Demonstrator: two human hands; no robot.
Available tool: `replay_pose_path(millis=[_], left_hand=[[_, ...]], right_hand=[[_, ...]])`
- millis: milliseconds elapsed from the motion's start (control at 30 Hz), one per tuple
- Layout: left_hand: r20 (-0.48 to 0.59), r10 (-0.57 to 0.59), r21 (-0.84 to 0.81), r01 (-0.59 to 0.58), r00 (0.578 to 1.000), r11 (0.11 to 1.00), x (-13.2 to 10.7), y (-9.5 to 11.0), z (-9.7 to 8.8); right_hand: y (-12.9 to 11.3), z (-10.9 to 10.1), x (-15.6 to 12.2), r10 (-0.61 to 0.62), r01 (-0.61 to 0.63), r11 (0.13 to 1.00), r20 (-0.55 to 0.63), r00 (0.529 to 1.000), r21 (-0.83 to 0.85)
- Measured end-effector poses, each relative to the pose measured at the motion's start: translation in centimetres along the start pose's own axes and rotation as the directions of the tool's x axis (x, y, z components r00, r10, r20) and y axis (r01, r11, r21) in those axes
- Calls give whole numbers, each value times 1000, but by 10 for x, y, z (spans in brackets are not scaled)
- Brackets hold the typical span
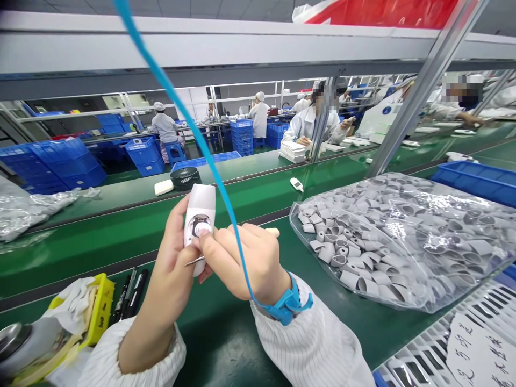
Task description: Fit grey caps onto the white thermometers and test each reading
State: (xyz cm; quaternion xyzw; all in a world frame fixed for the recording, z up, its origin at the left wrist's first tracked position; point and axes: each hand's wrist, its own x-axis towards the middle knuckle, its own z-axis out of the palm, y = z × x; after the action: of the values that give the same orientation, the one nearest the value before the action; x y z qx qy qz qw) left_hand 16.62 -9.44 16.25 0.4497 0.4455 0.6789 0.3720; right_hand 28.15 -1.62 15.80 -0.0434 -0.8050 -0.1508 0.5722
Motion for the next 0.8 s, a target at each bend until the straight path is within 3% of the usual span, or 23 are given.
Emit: replay_pose_path(millis=[67, 133, 167, 233, 267, 333, 433, 500, 567, 667, 733, 767, 800], left_hand=[[18, 30, 22, -31, 999, 999, 1, -2, -2], [37, 72, 72, -74, 997, 995, 1, -5, -4], [44, 94, 108, -99, 995, 989, 1, -7, -6], [58, 134, 190, -142, 989, 971, 0, -11, -7], [66, 149, 231, -160, 987, 960, 0, -13, -7], [70, 177, 314, -190, 982, 930, -1, -16, -7], [72, 248, 429, -255, 966, 867, -3, -16, -3], [89, 280, 462, -289, 956, 839, -4, -16, -2], [100, 273, 443, -289, 957, 849, -3, -16, -2], [75, 174, 314, -188, 982, 931, 3, -14, -3], [75, 49, 161, -60, 996, 985, 8, -11, -4], [82, -6, 83, 0, 997, 997, 10, -10, -5], [89, -44, 14, 43, 995, 999, 13, -8, -6]], right_hand=[[-1, 1, 1, 95, -95, 987, 10, 995, 127], [-2, 2, 4, 331, -335, 883, 68, 941, 329], [-2, 3, 5, 467, -473, 773, 126, 875, 424], [0, 5, 8, 662, -682, 492, 277, 697, 541], [1, 5, 9, 698, -739, 356, 363, 617, 572], [4, 5, 11, 681, -783, 132, 519, 518, 608], [3, 4, 11, 628, -763, -55, 617, 475, 644], [1, 4, 12, 646, -744, -69, 598, 474, 664], [-1, 7, 11, 654, -736, -31, 570, 497, 676], [8, 11, 5, 606, -779, 109, 580, 545, 618], [25, 10, -5, 616, -865, 343, 608, 501, 365], [36, 8, -14, 669, -865, 489, 591, 451, 107], [49, 6, -25, 746, -785, 576, 539, 391, -226]])
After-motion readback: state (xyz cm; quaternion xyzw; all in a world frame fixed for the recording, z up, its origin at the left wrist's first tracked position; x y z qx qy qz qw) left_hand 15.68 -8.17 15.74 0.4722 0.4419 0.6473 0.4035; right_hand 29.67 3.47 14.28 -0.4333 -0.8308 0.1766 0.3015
